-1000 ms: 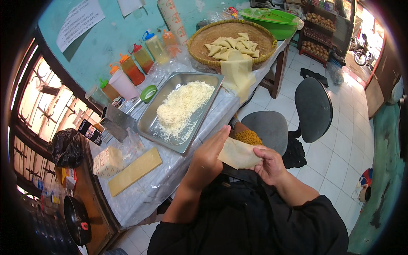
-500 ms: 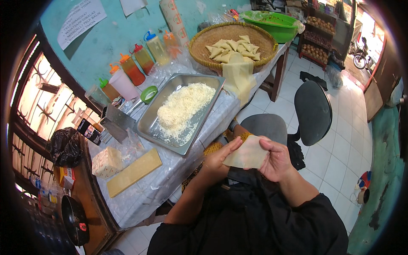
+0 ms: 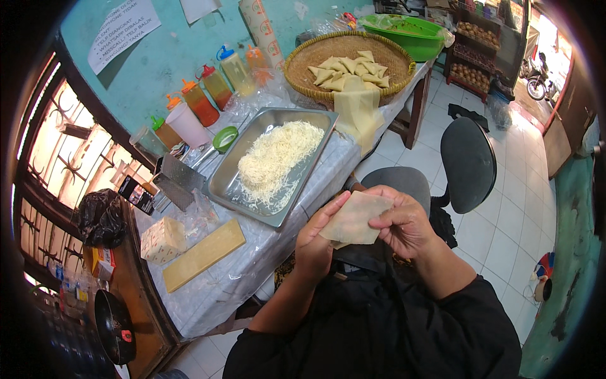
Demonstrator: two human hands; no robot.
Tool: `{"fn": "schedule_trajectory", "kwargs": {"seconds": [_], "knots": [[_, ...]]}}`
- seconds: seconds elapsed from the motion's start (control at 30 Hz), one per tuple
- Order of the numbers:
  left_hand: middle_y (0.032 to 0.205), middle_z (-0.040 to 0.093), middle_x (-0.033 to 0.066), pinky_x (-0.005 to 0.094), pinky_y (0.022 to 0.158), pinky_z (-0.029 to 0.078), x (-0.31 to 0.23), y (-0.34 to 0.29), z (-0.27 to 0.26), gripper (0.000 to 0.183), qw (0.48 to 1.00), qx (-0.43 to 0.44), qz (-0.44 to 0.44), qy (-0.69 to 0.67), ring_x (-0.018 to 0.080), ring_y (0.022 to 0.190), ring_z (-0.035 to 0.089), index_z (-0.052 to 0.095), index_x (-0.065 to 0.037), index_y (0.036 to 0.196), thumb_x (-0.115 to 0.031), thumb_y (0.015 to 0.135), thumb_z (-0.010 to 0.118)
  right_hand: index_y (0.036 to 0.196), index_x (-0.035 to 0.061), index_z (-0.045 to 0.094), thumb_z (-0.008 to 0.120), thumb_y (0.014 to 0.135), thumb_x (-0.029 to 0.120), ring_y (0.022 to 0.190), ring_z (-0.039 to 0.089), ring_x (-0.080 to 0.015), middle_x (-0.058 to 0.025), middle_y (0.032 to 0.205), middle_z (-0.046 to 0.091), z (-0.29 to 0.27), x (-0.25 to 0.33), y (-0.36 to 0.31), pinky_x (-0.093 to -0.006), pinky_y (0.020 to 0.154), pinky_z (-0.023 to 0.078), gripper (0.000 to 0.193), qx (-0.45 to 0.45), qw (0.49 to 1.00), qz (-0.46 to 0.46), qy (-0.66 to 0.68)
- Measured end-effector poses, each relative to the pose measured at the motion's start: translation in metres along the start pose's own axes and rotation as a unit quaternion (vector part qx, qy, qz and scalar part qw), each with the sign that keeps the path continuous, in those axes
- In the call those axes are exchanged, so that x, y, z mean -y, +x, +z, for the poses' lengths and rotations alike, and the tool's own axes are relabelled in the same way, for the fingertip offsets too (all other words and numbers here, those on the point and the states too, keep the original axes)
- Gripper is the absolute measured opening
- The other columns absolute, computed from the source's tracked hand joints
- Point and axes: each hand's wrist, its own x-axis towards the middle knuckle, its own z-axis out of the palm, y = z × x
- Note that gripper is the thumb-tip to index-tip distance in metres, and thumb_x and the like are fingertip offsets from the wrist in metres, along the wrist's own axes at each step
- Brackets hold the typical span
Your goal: The person folds thin dough sheets into cones, fills them with shredded cheese from a metal tray, and seals them into triangular spring rolls. Completed rolls are placed into a woven basket on the table.
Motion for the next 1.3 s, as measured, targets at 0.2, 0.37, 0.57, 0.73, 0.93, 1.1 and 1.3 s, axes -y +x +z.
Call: {"fn": "schedule_trajectory", "kwargs": {"seconds": [0.2, 0.37, 0.57, 0.73, 0.93, 1.1, 1.3], "knots": [[0.131, 0.047, 0.0170, 0.0357, 0.105, 0.033, -0.009, -0.004, -0.002, 0.056, 0.997, 0.020, -0.067, 0.013, 0.0251, 0.122, 0.047, 0.036, 0.007, 0.134, -0.008, 0.081, 0.044, 0.104, -0.0031, 0.053, 0.056, 0.078, -0.008, 0.076, 0.064, -0.0150, -0.0097, 0.092, 0.062, 0.004, -0.002, 0.004, -0.0216, 0.063, 0.052, 0.026, -0.034, 0.998, -0.048, 0.013], [0.135, 0.042, 0.0195, 0.0383, 0.107, 0.030, -0.005, 0.000, -0.006, 0.068, 0.980, 0.140, -0.029, -0.138, 0.0282, 0.126, 0.043, 0.026, 0.008, 0.138, -0.018, 0.078, 0.045, 0.104, -0.0022, 0.053, 0.055, 0.079, -0.008, 0.076, 0.064, -0.0165, -0.0095, 0.092, 0.061, 0.016, -0.005, 0.006, -0.0231, 0.063, 0.053, 0.025, -0.078, 0.994, -0.078, 0.022], [0.139, 0.036, 0.0201, 0.0411, 0.109, 0.028, -0.015, 0.000, 0.007, 0.063, 0.978, 0.116, -0.057, -0.161, 0.0302, 0.129, 0.039, 0.021, 0.008, 0.140, -0.027, 0.090, 0.037, 0.106, -0.0031, 0.053, 0.057, 0.073, -0.009, 0.085, 0.064, -0.0201, -0.0109, 0.097, 0.061, 0.008, -0.001, 0.002, -0.0283, 0.074, 0.053, 0.034, -0.040, 0.997, -0.064, -0.021], [0.142, 0.031, 0.0200, 0.0420, 0.109, 0.028, -0.003, -0.002, 0.003, 0.057, 0.977, 0.079, -0.078, -0.181, 0.0306, 0.130, 0.038, 0.015, 0.004, 0.143, -0.031, 0.099, 0.027, 0.106, -0.0029, 0.054, 0.058, 0.067, -0.008, 0.085, 0.061, -0.0180, -0.0091, 0.096, 0.062, 0.015, -0.003, 0.000, -0.0282, 0.077, 0.049, 0.039, -0.090, 0.988, -0.093, -0.079], [0.144, 0.029, 0.0179, 0.0435, 0.108, 0.030, 0.000, -0.002, 0.004, 0.058, 0.969, 0.091, -0.084, -0.213, 0.0299, 0.130, 0.037, 0.012, -0.001, 0.145, -0.036, 0.100, 0.023, 0.100, -0.0009, 0.058, 0.059, 0.071, -0.005, 0.084, 0.057, -0.0130, -0.0052, 0.091, 0.062, 0.004, -0.004, 0.001, -0.0247, 0.076, 0.043, 0.029, -0.093, 0.967, -0.129, -0.198], [0.144, 0.030, 0.0177, 0.0457, 0.109, 0.028, 0.003, -0.001, 0.001, 0.059, 0.966, 0.071, -0.102, -0.227, 0.0315, 0.131, 0.036, 0.014, -0.002, 0.144, -0.040, 0.100, 0.020, 0.096, -0.0012, 0.060, 0.057, 0.076, -0.001, 0.083, 0.055, -0.0116, -0.0049, 0.089, 0.061, 0.008, -0.004, 0.001, -0.0244, 0.076, 0.041, 0.021, -0.063, 0.942, -0.157, -0.289], [0.143, 0.031, 0.0168, 0.0474, 0.109, 0.027, 0.000, -0.001, 0.002, 0.059, 0.961, 0.061, -0.099, -0.250, 0.0314, 0.131, 0.035, 0.016, -0.002, 0.144, -0.041, 0.100, 0.021, 0.102, -0.0044, 0.060, 0.055, 0.081, -0.002, 0.085, 0.057, -0.0113, -0.0063, 0.094, 0.063, -0.004, -0.015, 0.005, -0.0236, 0.077, 0.044, 0.022, -0.057, 0.929, -0.195, -0.310]]}}
